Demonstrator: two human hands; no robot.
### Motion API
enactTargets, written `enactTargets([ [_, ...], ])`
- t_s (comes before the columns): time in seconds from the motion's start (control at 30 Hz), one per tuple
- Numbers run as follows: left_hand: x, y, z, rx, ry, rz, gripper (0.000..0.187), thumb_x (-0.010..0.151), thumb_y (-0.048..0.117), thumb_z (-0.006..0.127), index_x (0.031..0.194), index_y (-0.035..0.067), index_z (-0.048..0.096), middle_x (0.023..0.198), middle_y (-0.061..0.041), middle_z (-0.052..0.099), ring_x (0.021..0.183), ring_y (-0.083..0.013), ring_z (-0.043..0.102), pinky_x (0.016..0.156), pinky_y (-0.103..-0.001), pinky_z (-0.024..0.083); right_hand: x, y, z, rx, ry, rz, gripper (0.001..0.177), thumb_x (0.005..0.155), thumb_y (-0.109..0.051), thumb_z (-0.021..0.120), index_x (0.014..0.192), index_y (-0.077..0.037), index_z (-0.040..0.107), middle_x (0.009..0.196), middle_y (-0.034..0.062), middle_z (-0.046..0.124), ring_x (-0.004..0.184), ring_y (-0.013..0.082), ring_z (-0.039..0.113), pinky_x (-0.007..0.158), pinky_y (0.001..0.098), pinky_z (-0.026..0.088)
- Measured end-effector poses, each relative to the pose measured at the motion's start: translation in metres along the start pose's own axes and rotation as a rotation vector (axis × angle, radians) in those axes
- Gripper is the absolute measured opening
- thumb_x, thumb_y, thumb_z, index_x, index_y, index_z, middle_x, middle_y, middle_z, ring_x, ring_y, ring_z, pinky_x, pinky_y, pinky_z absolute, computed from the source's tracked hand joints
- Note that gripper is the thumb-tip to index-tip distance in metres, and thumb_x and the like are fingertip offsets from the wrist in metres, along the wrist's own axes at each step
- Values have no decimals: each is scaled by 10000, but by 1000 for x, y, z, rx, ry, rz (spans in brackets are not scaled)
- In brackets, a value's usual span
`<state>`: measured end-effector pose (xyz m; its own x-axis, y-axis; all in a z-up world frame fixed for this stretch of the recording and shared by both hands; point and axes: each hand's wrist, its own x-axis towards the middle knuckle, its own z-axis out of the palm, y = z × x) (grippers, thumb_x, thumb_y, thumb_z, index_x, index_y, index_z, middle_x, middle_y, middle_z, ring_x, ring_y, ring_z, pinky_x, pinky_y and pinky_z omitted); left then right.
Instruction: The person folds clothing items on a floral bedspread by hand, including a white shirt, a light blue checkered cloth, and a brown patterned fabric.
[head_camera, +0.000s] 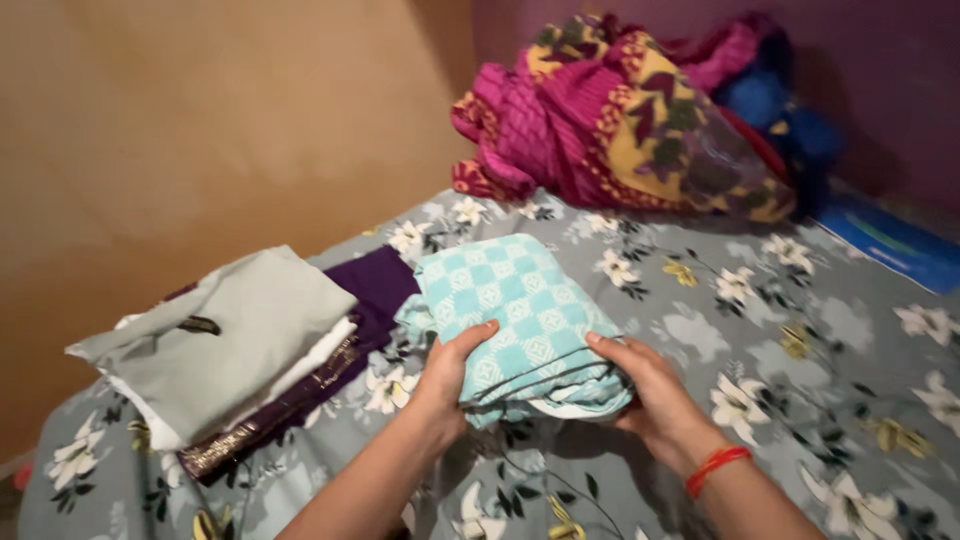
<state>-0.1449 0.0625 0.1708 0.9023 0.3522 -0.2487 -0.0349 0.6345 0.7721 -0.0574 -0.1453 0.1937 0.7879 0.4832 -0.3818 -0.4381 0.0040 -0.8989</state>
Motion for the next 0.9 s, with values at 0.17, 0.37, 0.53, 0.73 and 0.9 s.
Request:
enactTargets([
  [0.17,6,47,-30,-14,12,187,565,806,149,692,1340,34,548,1160,-167,702,1003,-313,728,825,-456,615,33,-7,58,-64,-41,-23,371,866,-381,723,1108,-112,643,921,14,693,787,139,670,642,331,505],
  [0.37,-8,128,-68,-20,174,386,571,809,112,691,1356,76,528,1198,-135,692,1036,-282,712,851,-451,600,55,-38,152,-39,-187,-97,376,855,-337,741,1111,-69,677,937,28,707,803,149,690,685,354,541],
  [0.53,-37,185,-108,-202,229,449,573,804,148,697,1341,-8,573,1173,-187,716,993,-330,735,823,-472,617,73,-55,241,-145,-253,-200,483,826,-323,775,1236,-96,657,1003,22,736,870,153,697,724,358,561],
  [0.73,-46,218,-190,-84,512,634,573,829,212,736,1346,15,586,1209,-167,722,1023,-304,717,836,-446,592,110,-25,314,-265,-385,-508,683,898,-470,702,1422,-43,605,1162,150,729,1008,195,682,804,337,551],
  [0.9,-17,178,-267,187,862,601,699,756,58,806,1382,-25,504,1267,-173,704,1071,-276,713,890,-393,582,117,29,306,-436,-394,-155,756,855,-534,649,1482,-149,476,1348,113,619,1199,269,636,876,428,607],
])
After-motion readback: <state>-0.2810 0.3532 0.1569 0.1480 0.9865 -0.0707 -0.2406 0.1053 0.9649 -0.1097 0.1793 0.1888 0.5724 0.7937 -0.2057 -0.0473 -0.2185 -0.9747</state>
